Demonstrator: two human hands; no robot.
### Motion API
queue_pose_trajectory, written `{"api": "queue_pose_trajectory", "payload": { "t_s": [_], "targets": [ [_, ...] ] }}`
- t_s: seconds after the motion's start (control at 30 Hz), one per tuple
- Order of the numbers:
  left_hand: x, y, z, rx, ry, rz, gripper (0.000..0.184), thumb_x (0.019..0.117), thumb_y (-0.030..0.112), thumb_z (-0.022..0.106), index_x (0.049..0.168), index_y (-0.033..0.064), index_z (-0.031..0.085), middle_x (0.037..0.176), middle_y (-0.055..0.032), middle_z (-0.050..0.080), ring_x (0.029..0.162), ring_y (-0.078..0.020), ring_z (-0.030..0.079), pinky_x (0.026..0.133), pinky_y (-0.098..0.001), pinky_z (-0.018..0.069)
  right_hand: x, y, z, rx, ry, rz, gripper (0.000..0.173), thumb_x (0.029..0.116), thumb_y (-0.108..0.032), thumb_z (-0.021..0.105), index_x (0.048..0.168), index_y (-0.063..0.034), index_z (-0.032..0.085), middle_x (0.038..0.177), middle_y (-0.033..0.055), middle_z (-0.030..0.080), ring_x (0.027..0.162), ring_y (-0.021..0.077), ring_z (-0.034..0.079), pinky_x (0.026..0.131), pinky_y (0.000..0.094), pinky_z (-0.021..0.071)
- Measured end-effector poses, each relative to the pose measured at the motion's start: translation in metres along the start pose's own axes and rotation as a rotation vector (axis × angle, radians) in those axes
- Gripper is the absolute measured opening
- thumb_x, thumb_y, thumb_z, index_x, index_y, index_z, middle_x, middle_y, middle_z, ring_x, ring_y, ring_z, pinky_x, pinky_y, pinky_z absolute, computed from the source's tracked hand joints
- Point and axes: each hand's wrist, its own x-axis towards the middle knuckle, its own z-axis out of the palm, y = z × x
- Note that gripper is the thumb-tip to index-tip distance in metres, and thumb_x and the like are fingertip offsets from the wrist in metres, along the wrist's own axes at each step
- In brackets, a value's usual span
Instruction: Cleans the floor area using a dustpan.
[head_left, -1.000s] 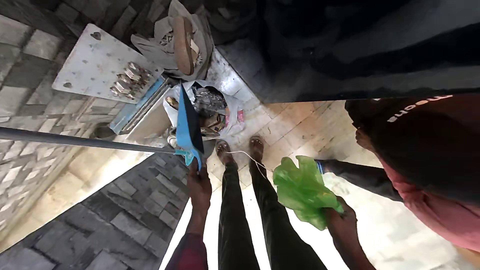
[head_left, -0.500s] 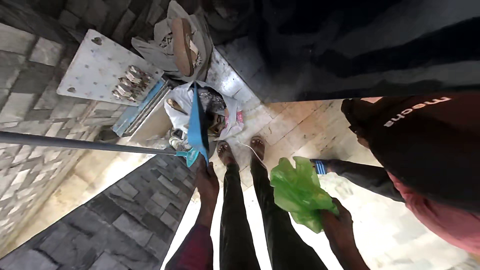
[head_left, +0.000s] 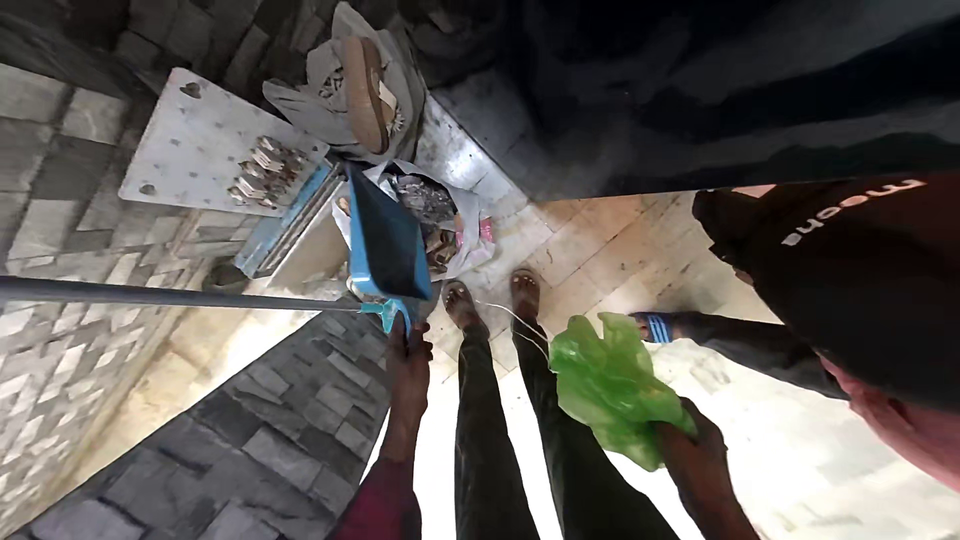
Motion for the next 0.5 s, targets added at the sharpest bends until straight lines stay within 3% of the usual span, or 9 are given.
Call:
{"api": "queue_pose_trajectory", "payload": {
  "t_s": [0.07,0.17,0.33,0.5],
  "targets": [
    [-0.020,0.001,-0.020,-0.160,0.003,-0.010,0.043,0.1107,0.020,0.044,0.153,0.0133,0.041,0.109,-0.0062,0.068,0.071,-0.0121,0.061,0.061,-0.0259,0.0519,-0.003,0.007,-0.001,0.003,-0.006,-0.006,0.047,0.0814,-0.008,0.058,0.126,0.0058,0.061,0.112,0.0202,0.065,0.099,0.0209,0.064,0.083,0.0439,0.0540],
    [-0.040,-0.001,-0.042,-0.352,-0.037,-0.010,0.034,0.1113,0.017,0.037,0.142,0.0101,0.050,0.102,-0.0094,0.070,0.064,-0.0125,0.062,0.056,-0.0241,0.0516,0.002,0.013,0.003,0.026,-0.034,-0.034,0.045,0.0813,-0.007,0.058,0.124,0.0051,0.061,0.109,0.0168,0.065,0.095,0.0153,0.064,0.081,0.0390,0.0547],
    [-0.063,-0.010,-0.051,-0.544,-0.067,0.009,0.030,0.1112,0.016,0.029,0.130,0.0058,0.051,0.094,-0.0125,0.069,0.059,-0.0119,0.059,0.052,-0.0230,0.0501,-0.004,0.009,0.011,0.039,-0.031,-0.002,0.044,0.0845,-0.007,0.058,0.126,0.0051,0.061,0.110,0.0151,0.065,0.095,0.0107,0.063,0.082,0.0336,0.0545],
    [-0.069,-0.021,-0.050,-0.598,-0.078,0.032,0.030,0.1103,0.015,0.029,0.123,0.0048,0.054,0.092,-0.0126,0.070,0.058,-0.0113,0.059,0.052,-0.0227,0.0492,-0.006,0.011,0.016,0.059,-0.041,-0.033,0.041,0.0841,-0.008,0.057,0.123,0.0045,0.062,0.105,0.0106,0.066,0.090,0.0056,0.064,0.078,0.0286,0.0556]
  ]
}}
